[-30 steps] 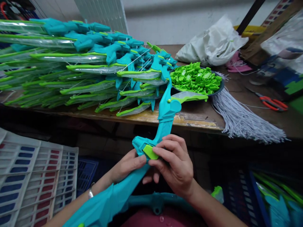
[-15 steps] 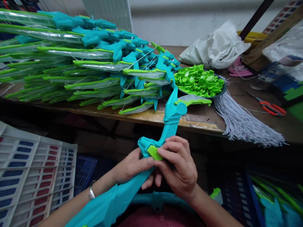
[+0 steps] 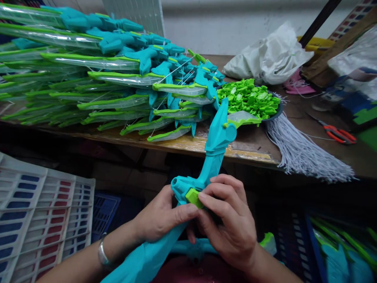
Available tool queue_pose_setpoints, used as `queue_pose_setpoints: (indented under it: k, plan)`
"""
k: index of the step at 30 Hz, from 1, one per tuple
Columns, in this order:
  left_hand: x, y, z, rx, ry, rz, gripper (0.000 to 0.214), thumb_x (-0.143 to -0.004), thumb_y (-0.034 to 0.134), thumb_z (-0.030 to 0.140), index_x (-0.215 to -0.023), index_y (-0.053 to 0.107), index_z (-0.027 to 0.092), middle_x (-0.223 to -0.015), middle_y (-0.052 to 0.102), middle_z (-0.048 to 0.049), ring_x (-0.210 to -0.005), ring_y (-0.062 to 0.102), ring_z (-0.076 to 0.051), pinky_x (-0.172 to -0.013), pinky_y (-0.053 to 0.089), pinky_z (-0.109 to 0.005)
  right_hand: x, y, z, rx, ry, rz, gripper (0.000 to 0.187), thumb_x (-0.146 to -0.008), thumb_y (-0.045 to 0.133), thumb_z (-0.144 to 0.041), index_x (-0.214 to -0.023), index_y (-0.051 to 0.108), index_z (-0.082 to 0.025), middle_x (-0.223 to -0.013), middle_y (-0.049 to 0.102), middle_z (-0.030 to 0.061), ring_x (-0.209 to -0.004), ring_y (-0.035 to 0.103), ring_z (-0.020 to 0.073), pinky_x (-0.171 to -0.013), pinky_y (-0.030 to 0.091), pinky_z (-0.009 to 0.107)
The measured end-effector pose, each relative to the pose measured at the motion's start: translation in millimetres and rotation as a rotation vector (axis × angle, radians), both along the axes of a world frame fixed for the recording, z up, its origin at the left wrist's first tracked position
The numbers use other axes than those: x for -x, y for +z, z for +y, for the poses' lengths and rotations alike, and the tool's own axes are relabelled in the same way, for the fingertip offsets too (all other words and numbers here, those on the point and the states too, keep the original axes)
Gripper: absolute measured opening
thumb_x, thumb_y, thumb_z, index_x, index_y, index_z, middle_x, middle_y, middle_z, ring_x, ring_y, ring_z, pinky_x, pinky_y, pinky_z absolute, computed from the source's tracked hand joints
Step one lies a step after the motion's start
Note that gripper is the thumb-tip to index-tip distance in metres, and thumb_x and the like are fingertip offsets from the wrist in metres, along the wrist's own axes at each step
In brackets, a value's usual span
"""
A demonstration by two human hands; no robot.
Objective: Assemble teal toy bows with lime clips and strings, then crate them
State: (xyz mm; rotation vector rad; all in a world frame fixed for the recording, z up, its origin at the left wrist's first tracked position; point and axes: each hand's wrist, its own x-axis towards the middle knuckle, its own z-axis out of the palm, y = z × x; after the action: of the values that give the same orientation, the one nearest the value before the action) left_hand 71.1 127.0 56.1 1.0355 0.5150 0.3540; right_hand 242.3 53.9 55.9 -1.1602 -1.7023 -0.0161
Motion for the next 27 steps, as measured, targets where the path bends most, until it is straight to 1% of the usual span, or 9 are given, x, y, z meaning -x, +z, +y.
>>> queue_pose_setpoints:
  k: [8, 11, 14, 16, 18, 21, 24, 26, 27]
  plan:
    - [-2.2, -3.9, -6.0, 0.058, -0.015, 0.009, 0.048, -0.081, 0.079, 0.057, -0.098, 0.067, 0.014, -0.074, 0.072, -0.0056, -0.050, 0.069, -0.013, -0.049, 0.055, -0.019, -4.4, -7.9, -7.9, -0.045, -0.025, -0.031, 0.029, -0.089, 0.068, -0.010, -0.115, 0.063, -0.019, -0.096, 0.071, 0.0069, -0.104, 0.059, 0.0257, -0.085, 0.058, 0.045]
    - [-3.1, -5.4, -7.3, 0.073, -0.055, 0.007, 0.049, -0.081, 0.078, 0.058, -0.095, 0.068, 0.012, -0.074, 0.073, -0.0075, -0.050, 0.068, -0.014, -0.049, 0.055, -0.020, -4.9, -9.5, -9.5, -0.043, -0.034, -0.034, 0.027, -0.090, 0.067, -0.013, -0.116, 0.062, -0.021, -0.095, 0.071, 0.0064, -0.103, 0.060, 0.0257, -0.083, 0.059, 0.045]
    - [-3.1, -4.8, -7.1, 0.057, -0.070, 0.024, 0.052, -0.081, 0.076, 0.063, -0.093, 0.068, 0.013, -0.074, 0.072, -0.0082, -0.052, 0.068, -0.015, -0.049, 0.055, -0.022, -2.5, -9.6, -9.6, -0.047, -0.025, -0.024, 0.027, -0.090, 0.067, -0.011, -0.115, 0.062, -0.020, -0.096, 0.069, 0.0069, -0.104, 0.059, 0.0256, -0.085, 0.058, 0.045]
    - [-2.7, -2.6, -5.9, 0.013, -0.010, 0.055, 0.052, -0.080, 0.075, 0.065, -0.092, 0.067, 0.014, -0.071, 0.070, -0.0054, -0.053, 0.066, -0.015, -0.050, 0.055, -0.023, -0.4, -9.2, -9.5, -0.042, -0.033, -0.014, 0.027, -0.089, 0.068, -0.010, -0.114, 0.063, -0.019, -0.097, 0.067, 0.0075, -0.106, 0.058, 0.0261, -0.087, 0.058, 0.045]
    - [-1.7, 1.0, -3.7, -0.082, 0.059, 0.099, 0.047, -0.082, 0.075, 0.061, -0.084, 0.066, 0.016, -0.067, 0.066, -0.0022, -0.055, 0.063, -0.014, -0.052, 0.054, -0.022, 0.7, -8.9, -10.1, -0.015, -0.048, -0.018, 0.024, -0.089, 0.068, -0.010, -0.111, 0.065, -0.020, -0.099, 0.065, 0.0082, -0.110, 0.057, 0.0271, -0.090, 0.057, 0.046]
    - [2.5, 7.1, 0.0, -0.173, 0.070, 0.178, 0.041, -0.085, 0.074, 0.054, -0.075, 0.064, 0.016, -0.064, 0.062, -0.0007, -0.055, 0.058, -0.012, -0.051, 0.050, -0.021, -0.6, -10.9, -13.8, 0.039, -0.040, -0.057, 0.021, -0.092, 0.068, -0.015, -0.112, 0.067, -0.020, -0.105, 0.062, 0.0094, -0.117, 0.055, 0.0290, -0.096, 0.054, 0.049]
    - [9.9, 12.1, 2.7, -0.141, 0.034, 0.264, 0.042, -0.087, 0.070, 0.057, -0.080, 0.068, 0.015, -0.063, 0.065, -0.0025, -0.051, 0.058, -0.014, -0.048, 0.048, -0.022, -1.0, -17.8, -19.3, 0.049, -0.063, -0.016, 0.034, -0.091, 0.072, -0.023, -0.124, 0.064, -0.020, -0.113, 0.060, 0.0100, -0.121, 0.053, 0.0292, -0.103, 0.052, 0.050]
    - [15.2, 15.0, 3.9, -0.159, 0.026, 0.293, 0.045, -0.086, 0.069, 0.059, -0.078, 0.069, 0.015, -0.063, 0.068, -0.0046, -0.052, 0.060, -0.015, -0.048, 0.049, -0.023, 2.2, -22.7, -21.2, 0.100, -0.135, 0.136, 0.055, -0.087, 0.078, -0.032, -0.135, 0.056, -0.019, -0.124, 0.057, 0.0120, -0.124, 0.053, 0.0291, -0.105, 0.052, 0.049]
    - [17.3, 16.5, 4.4, -0.177, 0.029, 0.297, 0.044, -0.086, 0.069, 0.058, -0.079, 0.070, 0.015, -0.063, 0.068, -0.0050, -0.052, 0.060, -0.016, -0.049, 0.049, -0.023, 5.0, -24.3, -20.8, 0.162, -0.160, 0.252, 0.067, -0.084, 0.082, -0.038, -0.140, 0.052, -0.019, -0.131, 0.055, 0.0132, -0.125, 0.054, 0.0292, -0.104, 0.054, 0.048]
